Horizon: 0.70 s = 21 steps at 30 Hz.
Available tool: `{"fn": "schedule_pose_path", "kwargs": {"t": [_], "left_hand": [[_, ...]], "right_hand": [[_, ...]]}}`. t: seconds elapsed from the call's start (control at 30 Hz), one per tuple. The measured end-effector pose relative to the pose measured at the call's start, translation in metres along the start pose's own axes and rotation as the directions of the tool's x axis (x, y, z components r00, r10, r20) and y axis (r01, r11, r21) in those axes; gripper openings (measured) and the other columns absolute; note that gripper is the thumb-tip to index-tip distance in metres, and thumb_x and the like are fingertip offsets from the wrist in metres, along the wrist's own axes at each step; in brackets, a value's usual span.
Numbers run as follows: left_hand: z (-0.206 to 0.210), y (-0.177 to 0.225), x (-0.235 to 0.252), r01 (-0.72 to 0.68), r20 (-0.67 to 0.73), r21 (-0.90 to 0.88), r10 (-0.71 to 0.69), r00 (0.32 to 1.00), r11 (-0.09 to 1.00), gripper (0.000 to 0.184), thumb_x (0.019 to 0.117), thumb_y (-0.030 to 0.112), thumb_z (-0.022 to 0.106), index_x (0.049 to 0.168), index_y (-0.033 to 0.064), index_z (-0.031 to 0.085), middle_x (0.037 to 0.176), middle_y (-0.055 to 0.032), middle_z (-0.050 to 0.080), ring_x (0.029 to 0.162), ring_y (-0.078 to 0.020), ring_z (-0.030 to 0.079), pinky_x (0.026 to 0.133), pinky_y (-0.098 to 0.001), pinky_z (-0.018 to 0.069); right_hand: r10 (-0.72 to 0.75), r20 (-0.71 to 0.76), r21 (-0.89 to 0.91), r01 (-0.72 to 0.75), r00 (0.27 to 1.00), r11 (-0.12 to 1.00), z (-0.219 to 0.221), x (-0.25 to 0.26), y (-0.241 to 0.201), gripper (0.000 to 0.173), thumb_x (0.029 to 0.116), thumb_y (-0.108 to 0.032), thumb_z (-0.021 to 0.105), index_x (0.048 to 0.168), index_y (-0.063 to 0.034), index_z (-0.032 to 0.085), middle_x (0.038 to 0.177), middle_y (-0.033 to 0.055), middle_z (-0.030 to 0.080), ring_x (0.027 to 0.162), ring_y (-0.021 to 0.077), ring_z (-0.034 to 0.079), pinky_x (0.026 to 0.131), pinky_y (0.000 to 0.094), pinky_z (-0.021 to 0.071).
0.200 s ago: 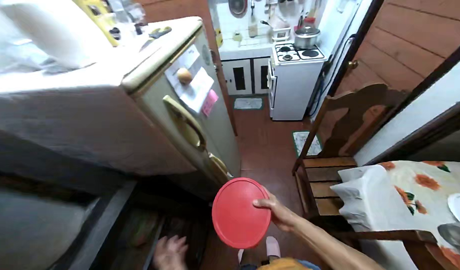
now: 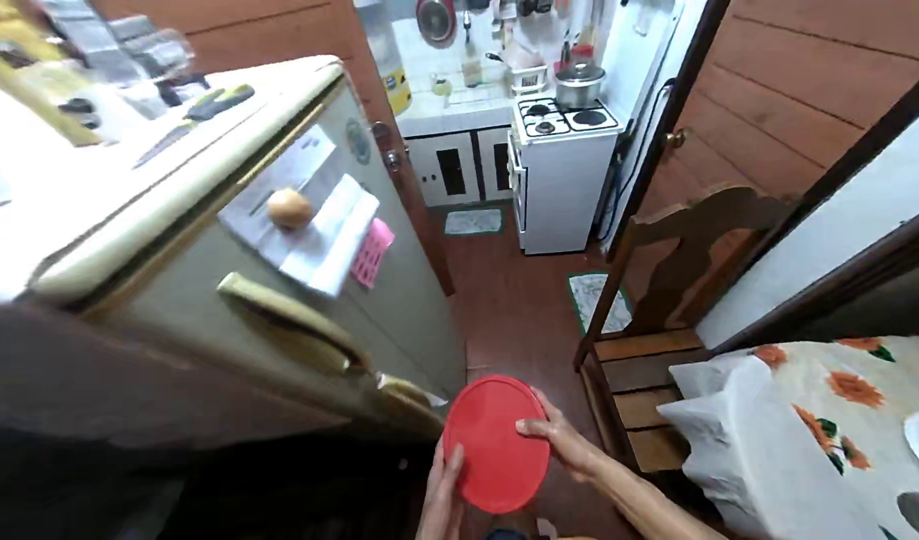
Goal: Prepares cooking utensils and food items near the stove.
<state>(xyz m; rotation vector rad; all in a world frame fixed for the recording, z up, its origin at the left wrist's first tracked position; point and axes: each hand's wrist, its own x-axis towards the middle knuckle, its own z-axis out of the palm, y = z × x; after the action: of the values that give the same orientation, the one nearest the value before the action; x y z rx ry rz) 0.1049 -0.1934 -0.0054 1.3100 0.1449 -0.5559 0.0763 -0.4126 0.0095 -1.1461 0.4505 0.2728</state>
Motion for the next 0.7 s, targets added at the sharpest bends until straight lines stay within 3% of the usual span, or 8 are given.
{"fn": "schedule_pose_path", "kwargs": {"t": [0.13,0.27,0.33,0.4,0.43,0.5,0.57,0.7], "left_hand": [[0.029,0.012,0.109,0.105,-0.001,-0.057,-0.105,0.994,0.993,0.053,0.1105,0.033,0.04,0.154,0.0044,0.031,0.123,-0.0164,0.067,0.106,-0.0212,0.07,0.091,-0.0419,0.0606],[0.071,0.05,0.203,0.121,-0.191,0.062,-0.107,0.976,0.991,0.055,0.1103,0.035,0.045,0.155,0.0044,0.035,0.122,-0.0219,0.066,0.101,-0.0249,0.071,0.087,-0.0442,0.0606],[0.088,0.085,0.252,0.091,-0.188,0.131,-0.066,0.98,0.987,0.056,0.1098,0.037,0.046,0.154,0.0031,0.037,0.122,-0.0225,0.066,0.103,-0.0249,0.07,0.089,-0.0447,0.0595],[0.11,0.115,0.303,0.064,-0.139,0.148,-0.043,0.989,0.987,0.056,0.11,0.038,0.045,0.152,0.0021,0.039,0.12,-0.0214,0.067,0.102,-0.0239,0.071,0.088,-0.0438,0.0605],[0.122,0.128,0.326,0.053,-0.097,0.159,-0.038,0.995,0.986,0.056,0.1102,0.038,0.044,0.153,0.0022,0.038,0.121,-0.0211,0.068,0.102,-0.0238,0.071,0.088,-0.0434,0.061],[0.149,0.152,0.372,0.011,-0.031,0.214,-0.004,1.0,0.977,0.055,0.1096,0.035,0.047,0.152,0.0021,0.04,0.119,-0.02,0.069,0.1,-0.023,0.072,0.087,-0.042,0.0619],[0.176,0.176,0.419,-0.047,0.011,0.29,0.046,0.999,0.956,0.052,0.1088,0.032,0.05,0.15,0.0014,0.044,0.119,-0.019,0.069,0.098,-0.0214,0.072,0.087,-0.0401,0.0617],[0.227,0.212,0.507,-0.082,0.015,0.322,0.082,0.997,0.943,0.048,0.1069,0.024,0.055,0.148,0.002,0.048,0.123,-0.0187,0.068,0.102,-0.0206,0.071,0.089,-0.0381,0.0603]], "right_hand": [[-0.078,-0.055,-0.051,0.076,0.995,0.996,-0.03,0.068,-0.031,0.087,0.0842,-0.015,0.072,0.158,-0.0104,0.027,0.14,0.0164,0.057,0.115,0.0236,0.065,0.093,0.0421,0.0579],[-0.097,-0.039,-0.061,0.095,0.995,0.994,-0.051,0.14,-0.094,0.083,0.0902,-0.022,0.072,0.158,-0.0121,0.026,0.142,0.0167,0.055,0.115,0.0255,0.066,0.093,0.0448,0.0585],[-0.1,-0.008,-0.015,0.1,0.995,0.995,-0.074,0.182,-0.132,0.077,0.0975,-0.047,0.059,0.159,-0.0149,0.026,0.141,0.0146,0.056,0.115,0.026,0.065,0.091,0.0469,0.0577],[-0.071,0.033,0.095,0.068,0.997,0.993,-0.1,0.223,-0.171,0.076,0.1034,-0.064,0.031,0.161,-0.0159,0.023,0.146,0.014,0.055,0.122,0.0266,0.062,0.097,0.0483,0.054],[-0.055,0.058,0.171,0.045,0.997,0.984,-0.107,0.241,-0.187,0.076,0.1025,-0.067,0.023,0.158,-0.0162,0.029,0.141,0.0113,0.059,0.12,0.0241,0.063,0.096,0.0461,0.0554],[-0.016,0.065,0.362,-0.008,0.998,0.932,-0.117,0.274,-0.214,0.071,0.1031,-0.068,0.02,0.135,-0.016,0.055,0.114,0.0076,0.072,0.103,0.0218,0.071,0.086,0.0437,0.0608],[-0.075,0.083,0.5,0.024,0.994,0.865,-0.134,0.308,-0.236,0.07,0.1039,-0.066,0.017,0.125,-0.0161,0.061,0.107,0.0066,0.075,0.1,0.0212,0.073,0.084,0.0432,0.0618],[-0.156,0.059,0.652,0.081,0.986,0.754,-0.171,0.378,-0.279,0.073,0.1032,-0.068,0.013,0.121,-0.0174,0.063,0.105,0.0066,0.075,0.098,0.0202,0.073,0.084,0.0412,0.0618]]}}
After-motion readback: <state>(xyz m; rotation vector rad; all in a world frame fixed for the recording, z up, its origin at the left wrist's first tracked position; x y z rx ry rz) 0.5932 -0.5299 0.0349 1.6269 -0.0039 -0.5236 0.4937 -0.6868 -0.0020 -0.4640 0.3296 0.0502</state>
